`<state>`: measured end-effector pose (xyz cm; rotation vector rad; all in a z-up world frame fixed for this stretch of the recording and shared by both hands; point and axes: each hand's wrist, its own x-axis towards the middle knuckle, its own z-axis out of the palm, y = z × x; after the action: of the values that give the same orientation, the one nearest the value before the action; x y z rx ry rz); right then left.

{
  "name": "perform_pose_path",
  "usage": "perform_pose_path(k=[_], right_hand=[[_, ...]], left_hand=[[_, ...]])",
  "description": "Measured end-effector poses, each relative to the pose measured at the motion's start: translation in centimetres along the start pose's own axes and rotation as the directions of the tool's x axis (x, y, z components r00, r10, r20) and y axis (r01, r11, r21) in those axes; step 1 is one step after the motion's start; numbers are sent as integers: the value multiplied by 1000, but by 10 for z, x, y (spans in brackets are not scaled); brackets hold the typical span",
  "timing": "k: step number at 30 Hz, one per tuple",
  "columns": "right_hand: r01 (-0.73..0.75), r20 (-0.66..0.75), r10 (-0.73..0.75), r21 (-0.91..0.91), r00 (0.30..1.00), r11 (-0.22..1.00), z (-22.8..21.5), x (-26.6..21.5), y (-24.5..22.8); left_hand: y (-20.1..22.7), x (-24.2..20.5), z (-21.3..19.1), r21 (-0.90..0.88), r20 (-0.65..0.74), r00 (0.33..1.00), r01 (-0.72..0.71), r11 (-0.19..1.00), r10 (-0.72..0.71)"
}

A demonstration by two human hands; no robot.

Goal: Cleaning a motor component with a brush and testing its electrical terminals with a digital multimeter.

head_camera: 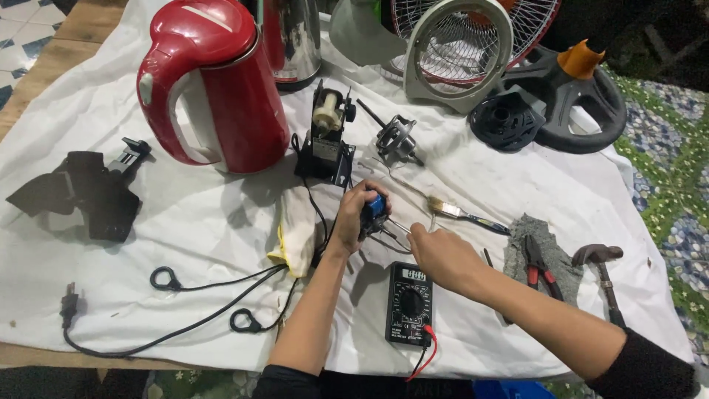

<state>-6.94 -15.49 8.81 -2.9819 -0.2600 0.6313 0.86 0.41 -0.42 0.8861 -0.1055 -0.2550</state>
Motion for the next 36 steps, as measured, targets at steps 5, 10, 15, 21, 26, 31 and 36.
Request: perform_pose_path(k=[5, 10, 15, 21, 26, 31, 36], right_hand=[[36, -51, -44, -156, 998, 987, 14, 2, 2], [64, -87, -90, -264, 992, 962, 28, 7, 15], [-7, -69, -6, -183, 998, 983, 15, 6, 4], [-189, -28, 196, 150, 980, 970, -13, -16, 11], [-187, -207, 207, 111, 956, 976, 54, -31, 82], [-200, -289, 193, 4, 938, 980, 69, -44, 90], [-285, -285, 257, -61, 923, 957, 102, -39, 97]], left_hand=[[0, 2, 0, 124, -64, 997, 46, 991, -38], [-12, 4, 0, 270, -167, 979, 157, 950, -115], [-30, 16, -14, 16, -173, 975, 146, 989, -141], [-10, 11, -17, -227, -270, 949, 103, 968, -164], [-16, 18, -28, -270, -244, 951, 120, 955, -189], [-23, 24, -35, -304, -239, 951, 120, 945, -198], [-19, 23, -33, -391, -223, 960, 73, 918, -171]])
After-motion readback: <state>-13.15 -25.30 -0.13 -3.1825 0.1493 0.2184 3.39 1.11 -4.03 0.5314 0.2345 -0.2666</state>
